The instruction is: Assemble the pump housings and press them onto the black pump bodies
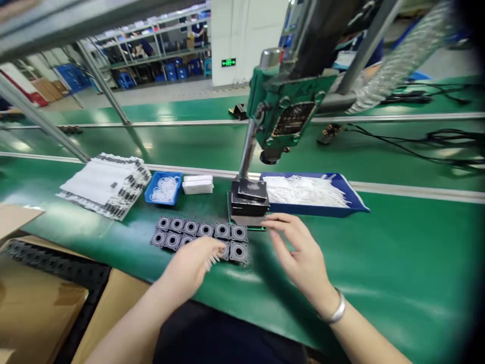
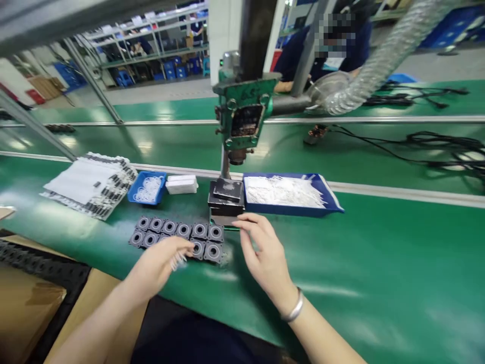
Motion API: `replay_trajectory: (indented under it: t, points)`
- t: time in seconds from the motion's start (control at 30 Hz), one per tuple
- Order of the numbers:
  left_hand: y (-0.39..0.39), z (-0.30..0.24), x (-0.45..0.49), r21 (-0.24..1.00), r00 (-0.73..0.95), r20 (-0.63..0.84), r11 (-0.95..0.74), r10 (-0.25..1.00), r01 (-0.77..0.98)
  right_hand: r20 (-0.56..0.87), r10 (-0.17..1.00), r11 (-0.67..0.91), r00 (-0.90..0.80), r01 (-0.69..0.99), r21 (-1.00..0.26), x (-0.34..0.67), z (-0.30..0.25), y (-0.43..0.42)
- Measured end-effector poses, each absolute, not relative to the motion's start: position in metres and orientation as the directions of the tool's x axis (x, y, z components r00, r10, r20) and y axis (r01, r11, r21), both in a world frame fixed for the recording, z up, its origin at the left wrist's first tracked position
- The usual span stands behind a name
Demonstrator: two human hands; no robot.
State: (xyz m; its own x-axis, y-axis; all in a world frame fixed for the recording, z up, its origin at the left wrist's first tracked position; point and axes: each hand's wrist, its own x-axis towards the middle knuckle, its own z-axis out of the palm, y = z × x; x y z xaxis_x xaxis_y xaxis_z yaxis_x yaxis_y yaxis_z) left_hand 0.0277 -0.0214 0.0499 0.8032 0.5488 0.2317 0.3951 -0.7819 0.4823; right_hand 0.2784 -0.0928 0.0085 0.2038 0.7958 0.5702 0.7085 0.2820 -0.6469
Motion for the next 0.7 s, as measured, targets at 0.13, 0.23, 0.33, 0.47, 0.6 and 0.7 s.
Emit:
replay_trajectory:
  t: [0.13, 0.23, 0.33, 0.47, 0.6, 0.7]
  points:
    - [0.051, 0.097, -0.001, 0.191, 0.543, -0.083, -0.521, 0.836, 0.832, 0.660, 0.730, 0.358, 0.178, 0.722, -0.591, 0.275, -0.014, -0.080]
    - [0.116, 0.110, -0.011, 0.107, 0.383, -0.082, -0.374, 0.920, 0.921, 0.690, 0.719, 0.427, 0.088, 0.727, -0.537, 0.271, -0.036, -0.077]
    - [0.164, 0.107, -0.009, 0.080, 0.288, -0.134, -0.279, 0.948, 0.957, 0.700, 0.713, 0.456, 0.037, 0.735, -0.503, 0.270, -0.045, -0.077]
    - [0.185, 0.096, -0.002, 0.087, 0.251, -0.151, -0.240, 0.956, 0.967, 0.729, 0.685, 0.466, 0.025, 0.754, -0.463, 0.272, -0.043, -0.077]
    - [0.178, 0.087, -0.001, 0.123, 0.221, -0.046, -0.214, 0.974, 0.969, 0.758, 0.652, 0.480, 0.001, 0.773, -0.414, 0.277, -0.044, -0.074]
    - [0.173, 0.086, -0.017, 0.168, 0.160, 0.076, -0.171, 0.984, 0.971, 0.770, 0.637, 0.509, -0.039, 0.771, -0.382, 0.284, -0.048, -0.070]
